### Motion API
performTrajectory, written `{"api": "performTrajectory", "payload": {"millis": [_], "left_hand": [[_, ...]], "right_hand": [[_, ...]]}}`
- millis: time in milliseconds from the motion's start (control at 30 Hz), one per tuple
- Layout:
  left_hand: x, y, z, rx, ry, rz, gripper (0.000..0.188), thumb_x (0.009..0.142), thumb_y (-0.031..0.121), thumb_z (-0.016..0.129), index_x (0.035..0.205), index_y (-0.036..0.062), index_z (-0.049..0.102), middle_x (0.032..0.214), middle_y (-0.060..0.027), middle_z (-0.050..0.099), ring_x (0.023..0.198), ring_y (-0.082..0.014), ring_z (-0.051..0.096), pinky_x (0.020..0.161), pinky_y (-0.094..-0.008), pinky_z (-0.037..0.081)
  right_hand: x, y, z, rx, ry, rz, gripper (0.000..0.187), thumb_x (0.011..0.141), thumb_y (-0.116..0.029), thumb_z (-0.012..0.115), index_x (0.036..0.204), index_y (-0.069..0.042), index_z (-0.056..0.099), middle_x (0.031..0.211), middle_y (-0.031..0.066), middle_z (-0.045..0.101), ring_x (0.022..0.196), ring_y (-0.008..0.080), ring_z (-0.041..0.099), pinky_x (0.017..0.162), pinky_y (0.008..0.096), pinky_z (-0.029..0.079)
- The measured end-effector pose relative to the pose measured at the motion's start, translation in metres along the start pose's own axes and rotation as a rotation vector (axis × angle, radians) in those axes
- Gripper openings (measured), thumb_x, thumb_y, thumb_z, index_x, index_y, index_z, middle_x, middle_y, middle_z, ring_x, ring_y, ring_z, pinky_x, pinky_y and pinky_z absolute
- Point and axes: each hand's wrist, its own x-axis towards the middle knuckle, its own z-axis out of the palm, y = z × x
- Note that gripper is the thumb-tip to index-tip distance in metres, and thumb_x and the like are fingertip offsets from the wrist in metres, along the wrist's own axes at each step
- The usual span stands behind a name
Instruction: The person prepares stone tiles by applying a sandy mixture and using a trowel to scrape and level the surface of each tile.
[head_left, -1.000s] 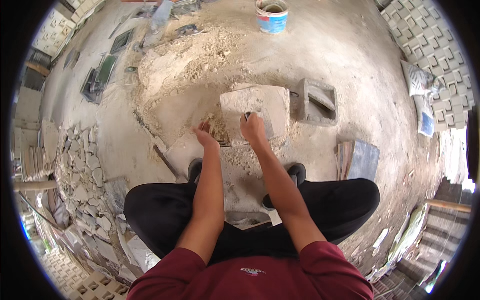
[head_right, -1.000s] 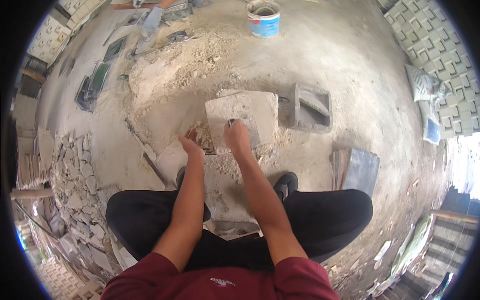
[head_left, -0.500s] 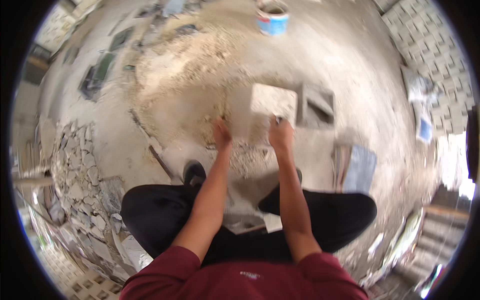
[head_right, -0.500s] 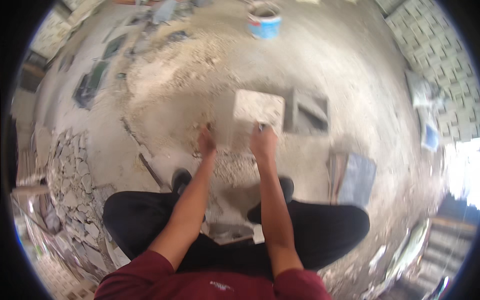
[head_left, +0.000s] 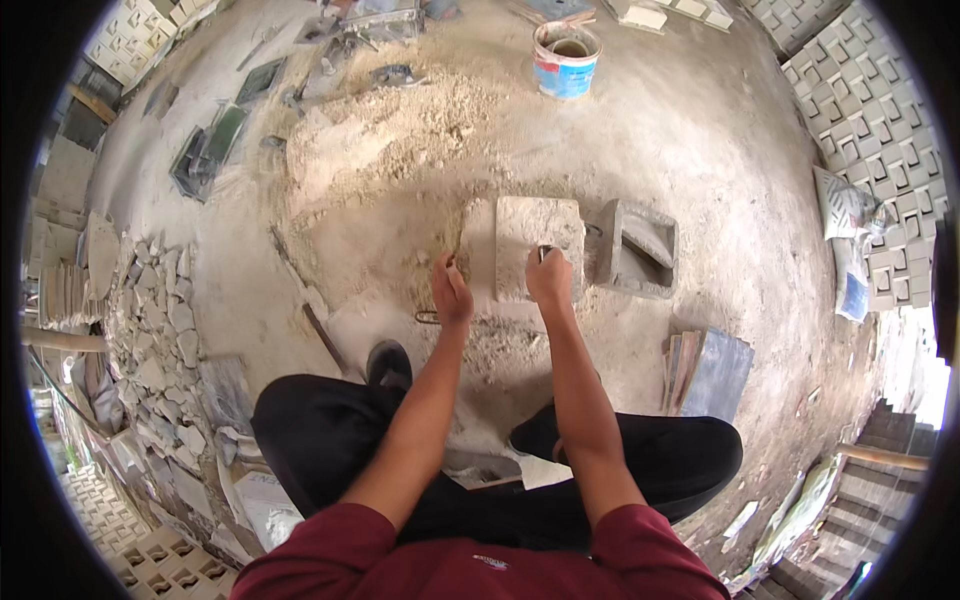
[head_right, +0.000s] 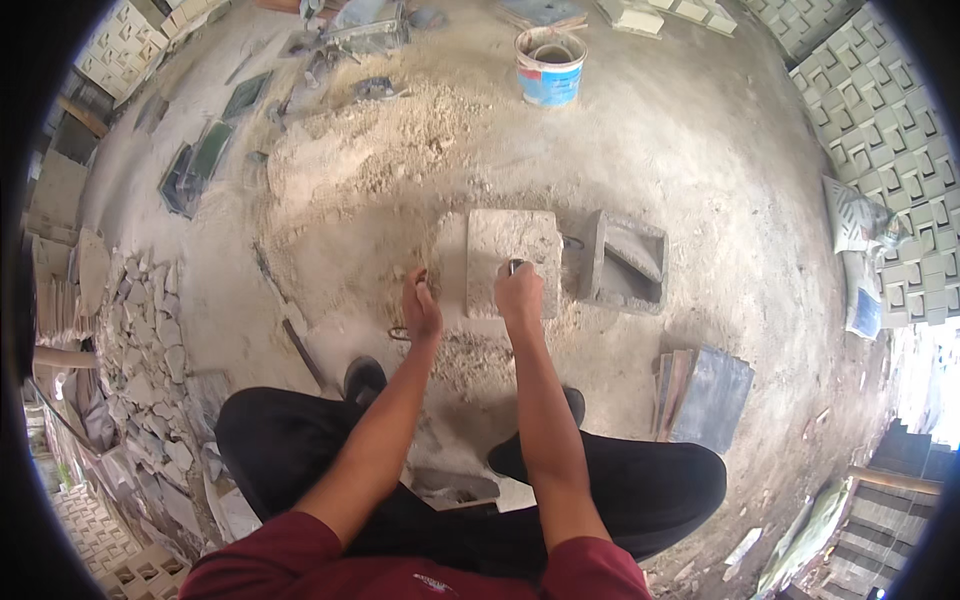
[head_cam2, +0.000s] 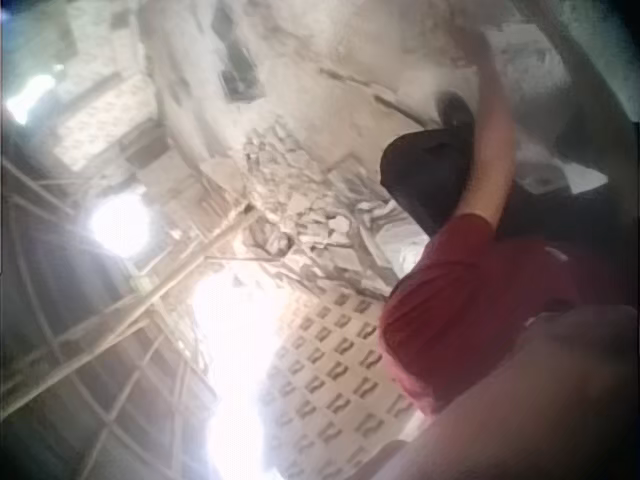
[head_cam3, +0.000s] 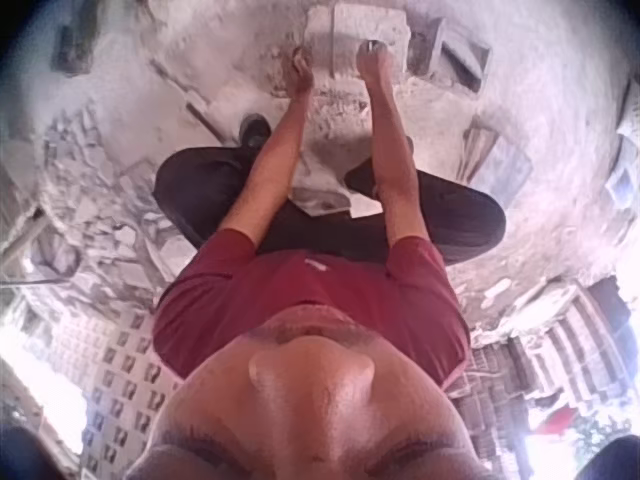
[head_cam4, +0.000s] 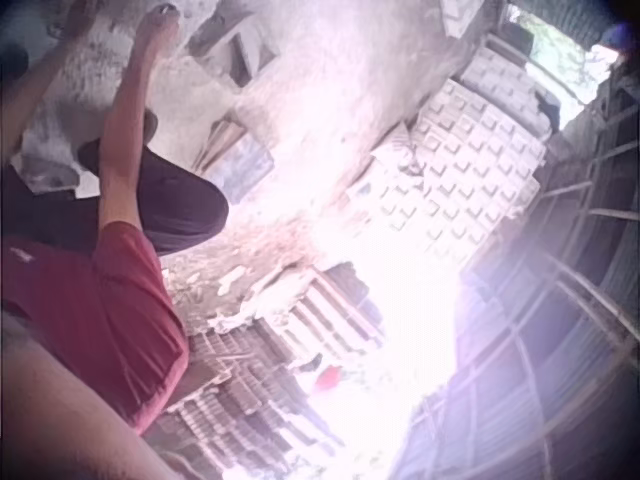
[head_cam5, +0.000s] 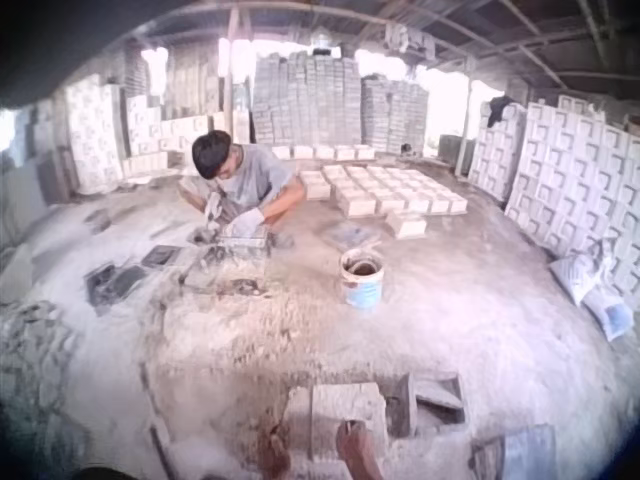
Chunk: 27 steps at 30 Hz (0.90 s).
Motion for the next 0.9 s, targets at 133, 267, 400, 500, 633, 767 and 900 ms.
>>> {"api": "performTrajectory", "payload": {"millis": [133,267,400,500,633,767,900], "left_hand": [[0.005,-0.014,-0.016,-0.026,0.091,0.067,0.041,0.097,0.029,0.037,0.123,-0.0009,0.051,0.114,-0.0203,0.057,0.109,-0.0358,0.054,0.097,-0.0415,0.039],[0.005,-0.007,-0.018,-0.159,0.119,0.057,0.043,0.099,0.029,0.036,0.124,-0.0022,0.050,0.117,-0.0194,0.055,0.111,-0.0325,0.052,0.098,-0.0407,0.037],[0.029,-0.017,-0.034,-0.156,0.263,-0.019,0.043,0.100,0.029,0.035,0.124,-0.0050,0.048,0.121,-0.0191,0.051,0.115,-0.0301,0.048,0.102,-0.0380,0.034],[0.042,-0.038,-0.074,-0.114,0.420,0.006,0.043,0.101,0.027,0.034,0.124,-0.0063,0.046,0.123,-0.0197,0.049,0.118,-0.0305,0.045,0.104,-0.0377,0.032],[0.048,-0.038,-0.054,-0.133,0.482,-0.079,0.045,0.102,0.029,0.033,0.127,-0.0073,0.044,0.126,-0.0219,0.046,0.120,-0.0313,0.044,0.106,-0.0383,0.030],[0.046,-0.084,-0.088,0.172,0.358,-0.108,0.047,0.102,0.030,0.033,0.127,-0.0078,0.044,0.126,-0.0227,0.046,0.121,-0.0300,0.043,0.106,-0.0382,0.030],[0.083,-0.078,-0.106,0.042,0.333,-0.228,0.042,0.102,0.029,0.034,0.115,-0.0076,0.048,0.113,-0.0217,0.051,0.109,-0.0313,0.048,0.098,-0.0402,0.035]], "right_hand": [[-0.005,-0.041,-0.009,0.021,-0.077,-0.023,0.041,0.091,-0.033,0.055,0.086,0.007,0.061,0.082,0.0335,0.063,0.081,0.0491,0.063,0.073,0.0526,0.050],[-0.015,-0.066,-0.002,0.098,-0.118,-0.046,0.040,0.091,-0.031,0.056,0.086,0.008,0.060,0.082,0.0330,0.063,0.081,0.0472,0.064,0.072,0.0506,0.051],[-0.011,-0.055,0.030,0.037,-0.180,-0.120,0.040,0.091,-0.030,0.055,0.087,0.009,0.059,0.081,0.0331,0.063,0.081,0.0465,0.064,0.071,0.0498,0.051],[-0.023,-0.084,0.006,0.095,-0.214,-0.110,0.039,0.090,-0.029,0.055,0.087,0.009,0.059,0.082,0.0324,0.064,0.082,0.0470,0.064,0.072,0.0501,0.051],[-0.041,-0.039,0.019,0.034,-0.139,-0.083,0.038,0.091,-0.029,0.053,0.089,0.008,0.059,0.084,0.0317,0.064,0.084,0.0466,0.063,0.073,0.0499,0.050],[-0.039,-0.068,0.034,0.047,-0.320,-0.085,0.037,0.090,-0.031,0.055,0.087,0.006,0.059,0.082,0.0316,0.064,0.081,0.0495,0.062,0.073,0.0525,0.049],[-0.056,-0.095,0.014,0.171,-0.165,-0.229,0.040,0.090,-0.032,0.057,0.088,0.007,0.060,0.080,0.0316,0.064,0.081,0.0488,0.062,0.072,0.0543,0.048]]}}
